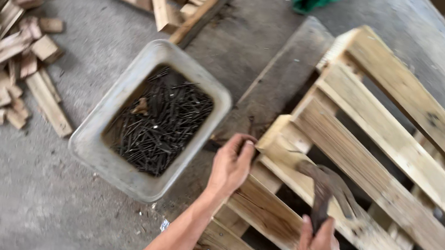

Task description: The person assembles a wooden pallet by placing nails and hammering them into wooden slats. They repeatedly pick nails from a container, position them on the slats, and strike them with a hammer to secure the pieces together.

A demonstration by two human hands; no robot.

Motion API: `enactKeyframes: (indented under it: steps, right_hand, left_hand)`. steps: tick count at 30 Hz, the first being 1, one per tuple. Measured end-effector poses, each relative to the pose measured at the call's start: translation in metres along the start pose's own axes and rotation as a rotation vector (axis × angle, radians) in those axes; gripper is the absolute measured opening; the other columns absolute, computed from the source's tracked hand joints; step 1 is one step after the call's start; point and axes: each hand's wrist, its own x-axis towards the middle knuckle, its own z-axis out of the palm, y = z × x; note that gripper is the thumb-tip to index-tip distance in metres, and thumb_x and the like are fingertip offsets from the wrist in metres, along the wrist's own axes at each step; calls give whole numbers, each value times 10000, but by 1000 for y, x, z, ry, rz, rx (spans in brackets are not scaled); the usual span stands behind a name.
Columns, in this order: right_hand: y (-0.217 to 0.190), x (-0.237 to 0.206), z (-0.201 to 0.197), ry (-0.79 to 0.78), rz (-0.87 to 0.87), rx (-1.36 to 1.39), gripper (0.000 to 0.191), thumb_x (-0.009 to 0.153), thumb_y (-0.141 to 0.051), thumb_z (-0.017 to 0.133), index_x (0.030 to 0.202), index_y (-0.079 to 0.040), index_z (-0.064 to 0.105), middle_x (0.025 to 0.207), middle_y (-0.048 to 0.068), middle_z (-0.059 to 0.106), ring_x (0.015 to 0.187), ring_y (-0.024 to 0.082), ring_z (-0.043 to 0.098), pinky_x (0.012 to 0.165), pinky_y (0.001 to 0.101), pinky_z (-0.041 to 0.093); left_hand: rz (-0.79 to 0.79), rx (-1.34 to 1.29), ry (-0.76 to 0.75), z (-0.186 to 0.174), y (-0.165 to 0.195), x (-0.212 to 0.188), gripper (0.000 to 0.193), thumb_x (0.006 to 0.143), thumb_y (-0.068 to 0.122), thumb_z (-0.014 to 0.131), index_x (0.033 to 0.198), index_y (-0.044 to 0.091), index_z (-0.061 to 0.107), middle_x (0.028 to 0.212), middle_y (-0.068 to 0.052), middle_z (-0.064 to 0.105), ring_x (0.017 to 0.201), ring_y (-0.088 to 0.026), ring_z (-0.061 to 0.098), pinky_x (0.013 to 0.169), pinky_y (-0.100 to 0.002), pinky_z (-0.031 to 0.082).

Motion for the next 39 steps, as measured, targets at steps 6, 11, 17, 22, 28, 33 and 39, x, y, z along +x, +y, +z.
enactKeyframes:
  steps: [6, 11, 17, 22, 28, 33, 39]
  right_hand:
    - [27, 4, 14, 260, -203, -80, 297, 994, -273, 657, 1022, -23, 498, 644, 173, 624, 502, 289, 642, 500, 420, 497]
    - [32, 5, 15, 237, -134, -37, 289, 1000, -285, 658, 1014, -28, 527, 599, 155, 638, 507, 261, 665, 512, 393, 502]
    - [36, 4, -4, 60, -70, 183, 224, 1000, -227, 638, 1022, -12, 582, 596, 102, 602, 500, 221, 590, 482, 358, 478]
    - [32, -15, -53, 218, -431, 662, 196, 1057, -223, 638, 1121, -48, 577, 813, 55, 645, 708, 146, 640, 690, 292, 551]
    - [-37, -33, -139, 824, -1036, 875, 215, 1022, -253, 626, 1044, -53, 552, 700, 46, 602, 573, 139, 570, 540, 310, 484]
    - [-56, -21, -68, 273, -526, 174, 238, 993, -278, 617, 981, -56, 531, 606, 39, 565, 461, 132, 512, 416, 326, 429]
    - [21, 3, -68, 45, -286, 584, 257, 1009, -277, 599, 1061, -35, 530, 683, 14, 536, 532, 119, 509, 432, 310, 444]
  left_hand:
    - [397, 216, 4, 1, -11, -3, 460, 893, 344, 740, 1260, 69, 702, 1042, -143, 716, 833, -248, 693, 724, -421, 565]
    - [201, 255, -113, 4, -14, -7, 448, 884, 370, 713, 1270, 146, 743, 994, -103, 690, 839, -274, 698, 756, -442, 550]
    - [282, 202, -125, 9, -22, 1, 429, 898, 365, 732, 1215, 81, 682, 1220, -125, 661, 896, -296, 730, 835, -452, 542]
    - [197, 203, -57, 14, -25, 3, 586, 848, 416, 783, 1240, 37, 567, 1067, -187, 722, 924, -328, 714, 818, -468, 564]
    - [97, 219, -128, 14, -19, 2, 613, 817, 422, 764, 1251, 46, 550, 996, -129, 750, 744, -267, 717, 713, -424, 560]
    - [157, 185, -99, 16, -15, 4, 576, 819, 397, 792, 1187, 28, 547, 953, -126, 727, 680, -219, 657, 654, -389, 543]
    - [154, 174, -95, 15, -16, 9, 558, 818, 394, 793, 1149, 20, 544, 864, -127, 706, 647, -201, 598, 627, -397, 520]
